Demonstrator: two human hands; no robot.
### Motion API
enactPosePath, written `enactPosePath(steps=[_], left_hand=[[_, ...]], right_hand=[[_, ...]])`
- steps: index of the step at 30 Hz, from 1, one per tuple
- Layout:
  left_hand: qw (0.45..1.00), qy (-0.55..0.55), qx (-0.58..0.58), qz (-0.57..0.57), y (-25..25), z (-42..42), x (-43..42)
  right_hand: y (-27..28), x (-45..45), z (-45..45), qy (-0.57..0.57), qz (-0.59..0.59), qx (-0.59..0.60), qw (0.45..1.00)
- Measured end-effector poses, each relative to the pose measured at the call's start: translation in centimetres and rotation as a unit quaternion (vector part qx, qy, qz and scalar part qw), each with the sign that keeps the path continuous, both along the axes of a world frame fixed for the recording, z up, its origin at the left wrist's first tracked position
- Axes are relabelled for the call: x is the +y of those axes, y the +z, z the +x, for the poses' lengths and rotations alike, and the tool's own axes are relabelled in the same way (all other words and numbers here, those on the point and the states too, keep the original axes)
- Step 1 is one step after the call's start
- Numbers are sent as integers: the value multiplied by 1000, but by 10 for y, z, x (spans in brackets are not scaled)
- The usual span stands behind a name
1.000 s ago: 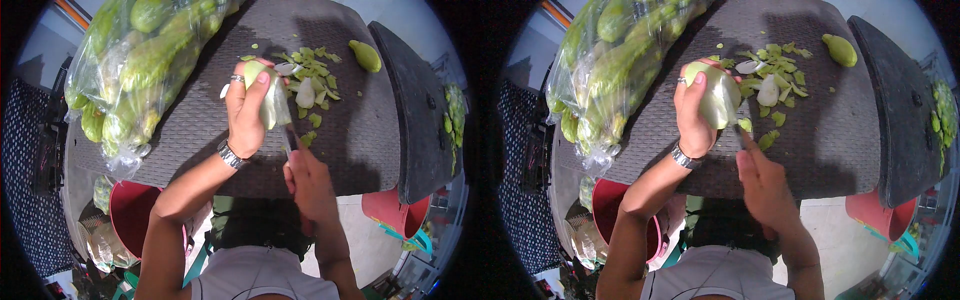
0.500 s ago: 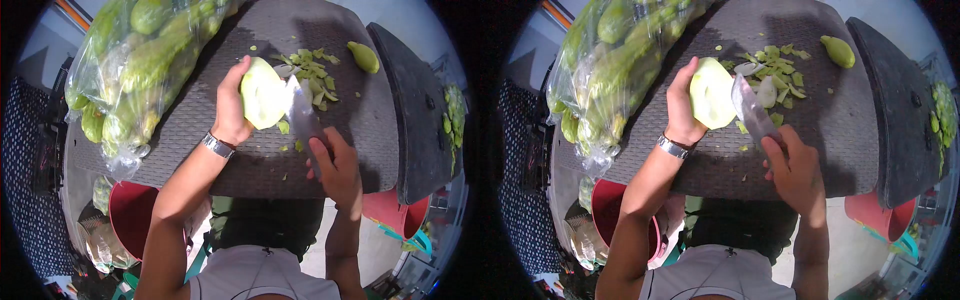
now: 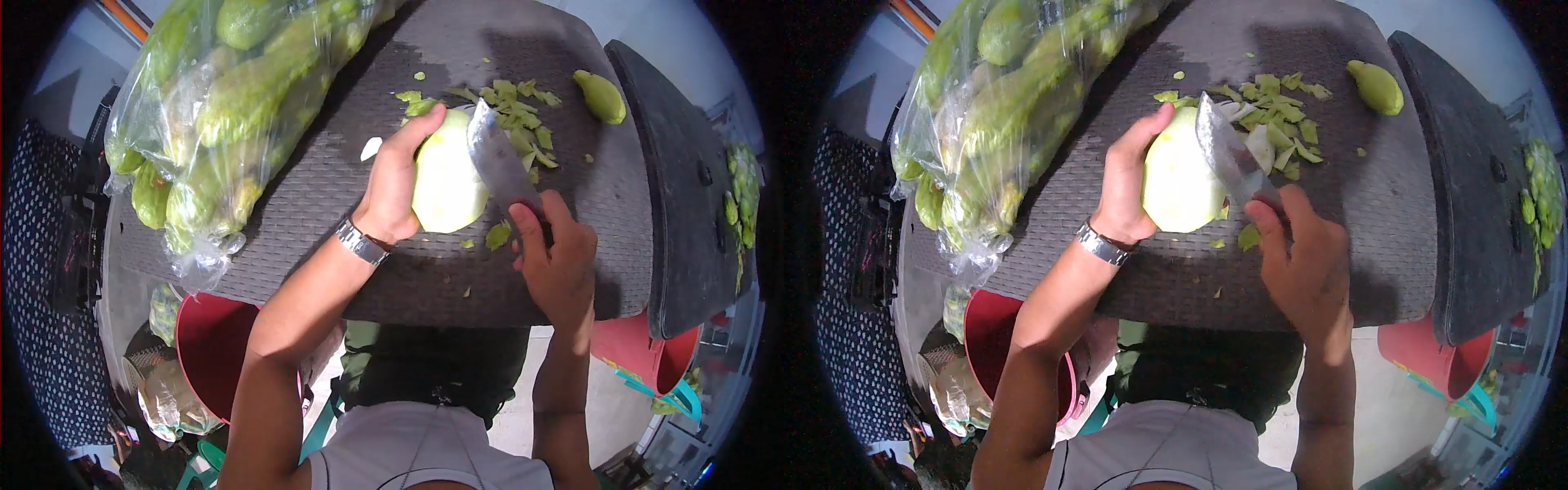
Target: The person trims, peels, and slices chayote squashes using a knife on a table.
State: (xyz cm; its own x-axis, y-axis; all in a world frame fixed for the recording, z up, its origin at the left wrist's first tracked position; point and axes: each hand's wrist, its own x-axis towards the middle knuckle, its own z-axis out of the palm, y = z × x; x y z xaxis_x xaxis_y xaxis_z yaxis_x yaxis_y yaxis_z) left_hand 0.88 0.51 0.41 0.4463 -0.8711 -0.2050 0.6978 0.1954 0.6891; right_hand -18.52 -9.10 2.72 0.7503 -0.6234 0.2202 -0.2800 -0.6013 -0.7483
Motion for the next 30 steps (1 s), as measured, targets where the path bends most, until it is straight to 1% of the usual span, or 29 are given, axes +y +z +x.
enactPosePath(steps=[2, 6, 9, 12, 16, 22, 25, 27, 30], left_hand=[[1000, -4, 1, -11, 0, 0, 0], [1000, 7, -2, -15, -4, 0, -2], [1000, 12, -2, -18, -1, -1, -3], [1000, 15, -12, -14, -3, -1, -2], [999, 32, -34, 2, -3, -3, -2], [998, 28, -53, 4, -5, -2, 0], [998, 11, -55, -8, -10, 2, -2], [999, 15, -47, -6, -10, 1, -3], [999, 2, -36, 16, -3, 0, -1]], right_hand=[[-2, 0, -1, -7, -17, 7, 1000], [2, 3, -1, -15, 25, 20, 999], [5, 8, -2, -20, 32, 35, 999], [1, 10, 1, -20, 15, 9, 1000], [-6, 10, 1, -7, -17, 38, 999], [-6, 10, 0, 21, 2, 40, 999], [1, 8, -3, 33, 55, 67, 996], [12, 4, -4, 35, 123, 98, 987], [17, -4, -9, 40, 183, 120, 975]])
